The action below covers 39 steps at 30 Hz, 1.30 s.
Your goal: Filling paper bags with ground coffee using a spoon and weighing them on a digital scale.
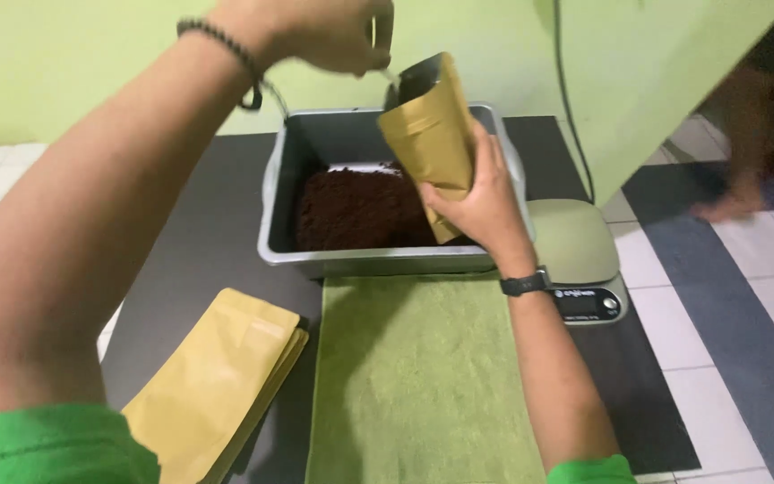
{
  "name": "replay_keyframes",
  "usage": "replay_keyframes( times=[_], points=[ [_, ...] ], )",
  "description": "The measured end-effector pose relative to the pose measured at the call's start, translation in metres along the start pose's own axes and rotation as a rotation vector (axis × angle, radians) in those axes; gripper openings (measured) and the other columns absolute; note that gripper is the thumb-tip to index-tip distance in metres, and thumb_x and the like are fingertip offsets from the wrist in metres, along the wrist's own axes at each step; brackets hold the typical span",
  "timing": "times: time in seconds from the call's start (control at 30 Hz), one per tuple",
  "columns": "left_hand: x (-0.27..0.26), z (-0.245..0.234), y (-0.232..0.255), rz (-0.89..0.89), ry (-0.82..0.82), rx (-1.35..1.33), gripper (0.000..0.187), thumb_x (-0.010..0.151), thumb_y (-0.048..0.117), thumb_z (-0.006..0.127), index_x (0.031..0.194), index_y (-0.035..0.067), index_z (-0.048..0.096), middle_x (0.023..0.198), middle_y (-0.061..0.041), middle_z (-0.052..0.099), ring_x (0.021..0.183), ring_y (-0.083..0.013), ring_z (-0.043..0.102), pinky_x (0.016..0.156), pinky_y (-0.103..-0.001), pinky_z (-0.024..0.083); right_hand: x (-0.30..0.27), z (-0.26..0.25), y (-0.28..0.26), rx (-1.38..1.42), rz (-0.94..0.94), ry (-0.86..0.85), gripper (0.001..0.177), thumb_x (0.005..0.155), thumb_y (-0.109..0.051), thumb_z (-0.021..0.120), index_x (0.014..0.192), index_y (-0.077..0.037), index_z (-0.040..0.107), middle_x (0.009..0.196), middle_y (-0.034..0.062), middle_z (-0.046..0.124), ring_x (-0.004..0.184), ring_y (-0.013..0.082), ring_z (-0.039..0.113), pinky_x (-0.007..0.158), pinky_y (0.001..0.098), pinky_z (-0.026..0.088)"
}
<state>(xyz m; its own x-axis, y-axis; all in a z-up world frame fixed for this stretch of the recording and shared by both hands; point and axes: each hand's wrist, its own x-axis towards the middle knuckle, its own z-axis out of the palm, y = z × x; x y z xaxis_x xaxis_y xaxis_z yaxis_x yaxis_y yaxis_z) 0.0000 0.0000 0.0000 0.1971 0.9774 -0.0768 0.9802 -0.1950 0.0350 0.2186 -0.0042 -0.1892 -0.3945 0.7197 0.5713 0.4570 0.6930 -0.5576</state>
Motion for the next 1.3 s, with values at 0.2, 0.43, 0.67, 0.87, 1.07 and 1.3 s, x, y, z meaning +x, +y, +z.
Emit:
replay_keyframes(
  times=[0.2, 0.43, 0.67, 0.87, 1.07, 1.3],
  points=[
    [0.006, 0.046, -0.01, 0.668, 0.651, 0.847, 0.007, 0.1, 0.017, 0.069, 0.098, 0.019, 0.063, 0.086, 0.004, 0.069, 0.08, -0.0147, 0.064, 0.074, -0.03, 0.05, -0.002, -0.003, 0.004, 0.051, 0.102, -0.02, 0.094, 0.083, -0.039, 0.081, 0.152, -0.001, 0.029, 0.142, 0.0215, 0.047, 0.131, 0.036, 0.05, 0.108, 0.0525, 0.046],
    [-0.006, 0.057, -0.057, 0.636, 1.004, 0.544, 0.016, 0.087, -0.006, 0.066, 0.097, 0.006, 0.067, 0.083, -0.008, 0.059, 0.067, -0.0253, 0.053, 0.049, -0.038, 0.034, -0.002, 0.001, 0.01, 0.001, 0.079, 0.029, 0.095, 0.085, -0.042, 0.081, 0.152, 0.0, 0.028, 0.141, 0.0217, 0.048, 0.131, 0.0355, 0.048, 0.108, 0.057, 0.046],
    [0.007, 0.156, -0.094, -0.211, 0.237, 0.088, 0.013, 0.098, 0.0, 0.044, 0.1, -0.003, 0.057, 0.08, -0.021, 0.064, 0.066, -0.0358, 0.062, 0.052, -0.049, 0.054, -0.004, 0.014, 0.03, 0.045, 0.081, 0.343, 0.085, 0.091, -0.038, 0.081, 0.147, 0.004, 0.032, 0.14, 0.0258, 0.048, 0.134, 0.0389, 0.048, 0.113, 0.0513, 0.042],
    [0.098, 0.3, -0.14, -0.04, 0.224, 0.178, 0.037, 0.081, 0.009, 0.071, 0.116, -0.003, 0.067, 0.092, -0.021, 0.073, 0.084, -0.0397, 0.075, 0.07, -0.049, 0.062, -0.001, 0.002, 0.018, 0.145, 0.208, 0.37, 0.088, 0.092, -0.042, 0.083, 0.148, 0.002, 0.031, 0.137, 0.0266, 0.044, 0.136, 0.047, 0.047, 0.113, 0.0637, 0.038],
    [0.079, 0.24, -0.061, 0.068, 0.003, -0.203, 0.039, 0.093, 0.005, 0.06, 0.131, 0.002, 0.066, 0.113, -0.022, 0.074, 0.107, -0.0421, 0.071, 0.093, -0.052, 0.056, 0.001, 0.003, 0.024, 0.148, 0.254, 0.365, 0.089, 0.091, -0.045, 0.083, 0.148, 0.0, 0.031, 0.136, 0.0249, 0.044, 0.136, 0.0442, 0.047, 0.114, 0.0627, 0.038],
    [0.052, 0.213, -0.057, 0.085, -0.195, -0.504, 0.026, 0.099, 0.022, 0.057, 0.117, 0.008, 0.07, 0.111, -0.015, 0.075, 0.109, -0.036, 0.07, 0.1, -0.052, 0.051, 0.002, 0.0, 0.013, 0.147, 0.262, 0.338, 0.083, 0.093, -0.042, 0.081, 0.145, 0.002, 0.032, 0.133, 0.0255, 0.044, 0.135, 0.0449, 0.045, 0.113, 0.0657, 0.036]
  ],
)
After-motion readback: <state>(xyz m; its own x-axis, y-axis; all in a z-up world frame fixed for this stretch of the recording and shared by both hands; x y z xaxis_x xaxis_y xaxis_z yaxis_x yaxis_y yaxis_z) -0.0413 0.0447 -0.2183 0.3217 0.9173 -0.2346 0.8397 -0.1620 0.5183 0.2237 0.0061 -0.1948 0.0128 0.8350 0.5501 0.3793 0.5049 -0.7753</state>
